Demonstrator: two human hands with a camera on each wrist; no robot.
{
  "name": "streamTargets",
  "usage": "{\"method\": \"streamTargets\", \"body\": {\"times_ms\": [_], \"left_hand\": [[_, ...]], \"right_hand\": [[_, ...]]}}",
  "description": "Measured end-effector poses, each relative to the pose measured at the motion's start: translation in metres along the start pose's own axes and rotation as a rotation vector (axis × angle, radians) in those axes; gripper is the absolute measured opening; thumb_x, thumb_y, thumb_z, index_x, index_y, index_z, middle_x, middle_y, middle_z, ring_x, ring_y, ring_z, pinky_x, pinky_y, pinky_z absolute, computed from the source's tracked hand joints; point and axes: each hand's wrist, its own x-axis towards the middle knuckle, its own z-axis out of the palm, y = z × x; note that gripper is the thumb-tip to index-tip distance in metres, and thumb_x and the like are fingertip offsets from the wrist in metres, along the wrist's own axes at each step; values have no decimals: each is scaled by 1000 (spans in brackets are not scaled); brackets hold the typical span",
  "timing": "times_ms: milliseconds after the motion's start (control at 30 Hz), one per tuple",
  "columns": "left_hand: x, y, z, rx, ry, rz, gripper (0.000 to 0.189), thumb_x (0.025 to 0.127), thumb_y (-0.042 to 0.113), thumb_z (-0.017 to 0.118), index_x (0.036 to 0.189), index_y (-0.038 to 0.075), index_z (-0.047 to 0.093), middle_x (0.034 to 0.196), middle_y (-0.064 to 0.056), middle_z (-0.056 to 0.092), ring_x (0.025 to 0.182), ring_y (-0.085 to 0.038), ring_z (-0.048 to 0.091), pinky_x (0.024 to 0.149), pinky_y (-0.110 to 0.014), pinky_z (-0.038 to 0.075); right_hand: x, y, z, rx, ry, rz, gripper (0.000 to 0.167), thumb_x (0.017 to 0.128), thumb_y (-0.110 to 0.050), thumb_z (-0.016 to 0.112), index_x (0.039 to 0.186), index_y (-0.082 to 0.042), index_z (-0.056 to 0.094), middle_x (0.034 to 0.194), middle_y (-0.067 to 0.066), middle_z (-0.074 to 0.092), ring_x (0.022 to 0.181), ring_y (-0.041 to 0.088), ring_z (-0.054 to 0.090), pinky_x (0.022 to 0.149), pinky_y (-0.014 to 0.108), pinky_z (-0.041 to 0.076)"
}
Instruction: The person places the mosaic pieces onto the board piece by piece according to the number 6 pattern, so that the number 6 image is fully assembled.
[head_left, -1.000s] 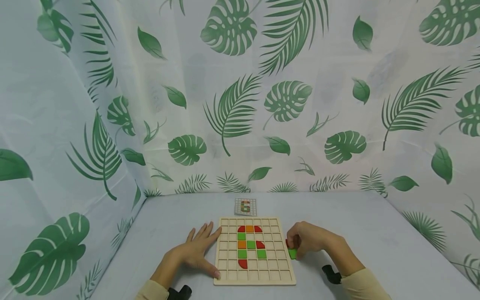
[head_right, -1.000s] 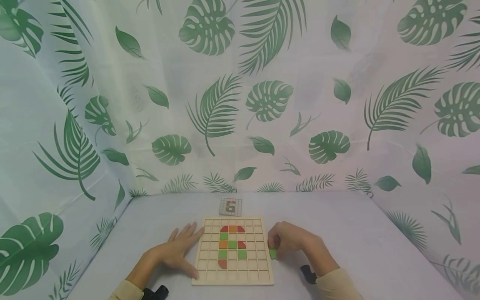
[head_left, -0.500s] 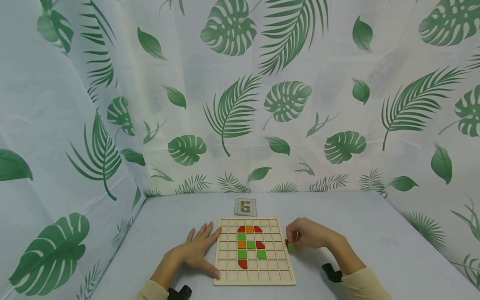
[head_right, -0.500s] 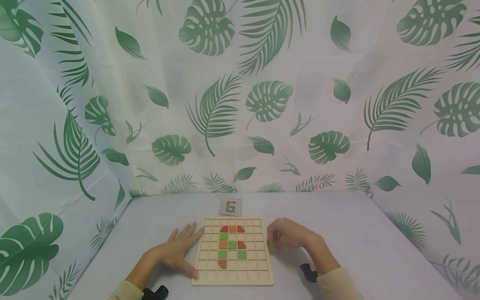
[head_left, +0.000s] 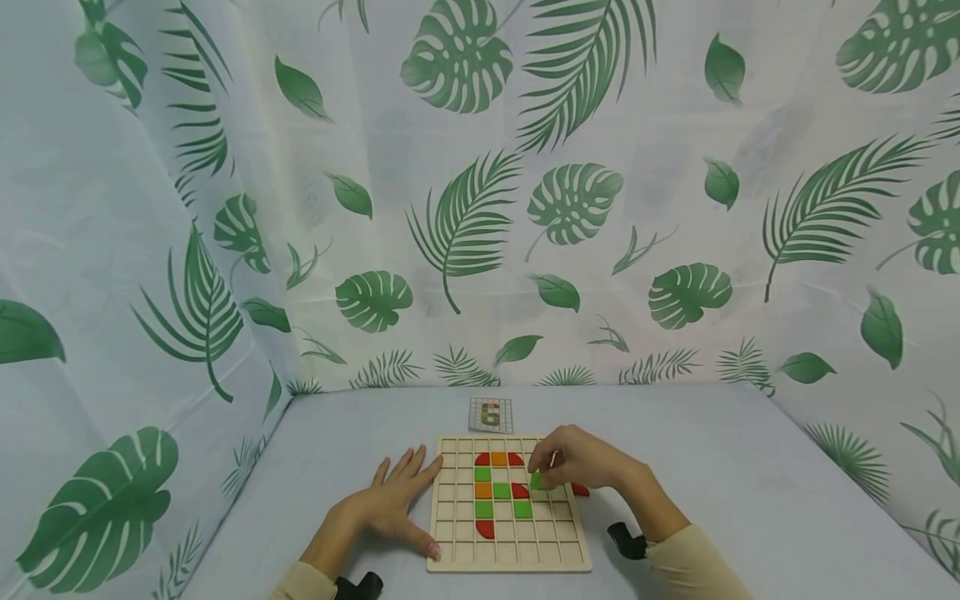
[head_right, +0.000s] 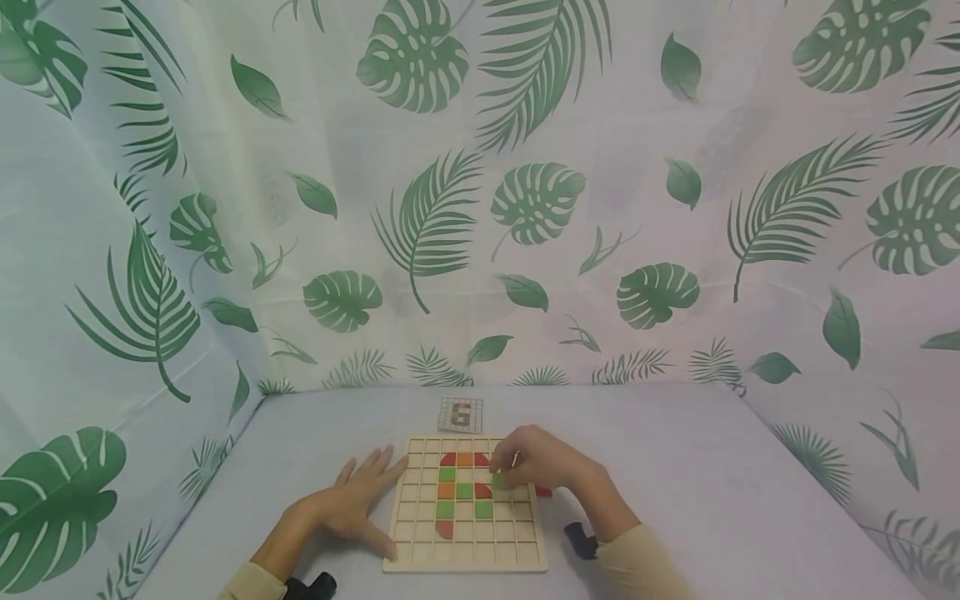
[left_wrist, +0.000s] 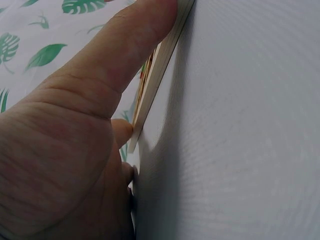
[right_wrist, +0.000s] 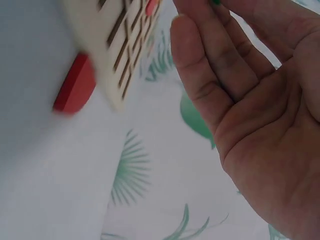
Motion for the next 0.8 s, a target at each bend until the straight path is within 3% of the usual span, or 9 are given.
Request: {"method": "streamTargets", "body": {"times_ms": [333,600,800], "left_hand": [[1,-2,1,7,4,-8,136,63,77,85,168,25,17,176,-17,3,163,-39,0,127,-68,-3],[0,1,0,-1,4,-6,135,63,74,87,168,24,18,176,-17,3,163,-40,0,127,-68,-3],[-1,2,-1,-5,2,-14,136,63,74,87,168,24,18,176,-17,3,163,-40,0,127,-68,-4]], "right_hand": [[24,-24,14,34,-75,-53,16,90,1,76,99,-10,82,96,5,79,77,6,68,67,24,59],[27,-38,21,93,-118,-2,19,88,6,76,97,-10,81,93,1,77,74,15,73,66,29,63],[29,-41,27,65,-113,-44,16,86,4,80,92,-10,81,89,0,77,74,7,69,67,24,61]]}}
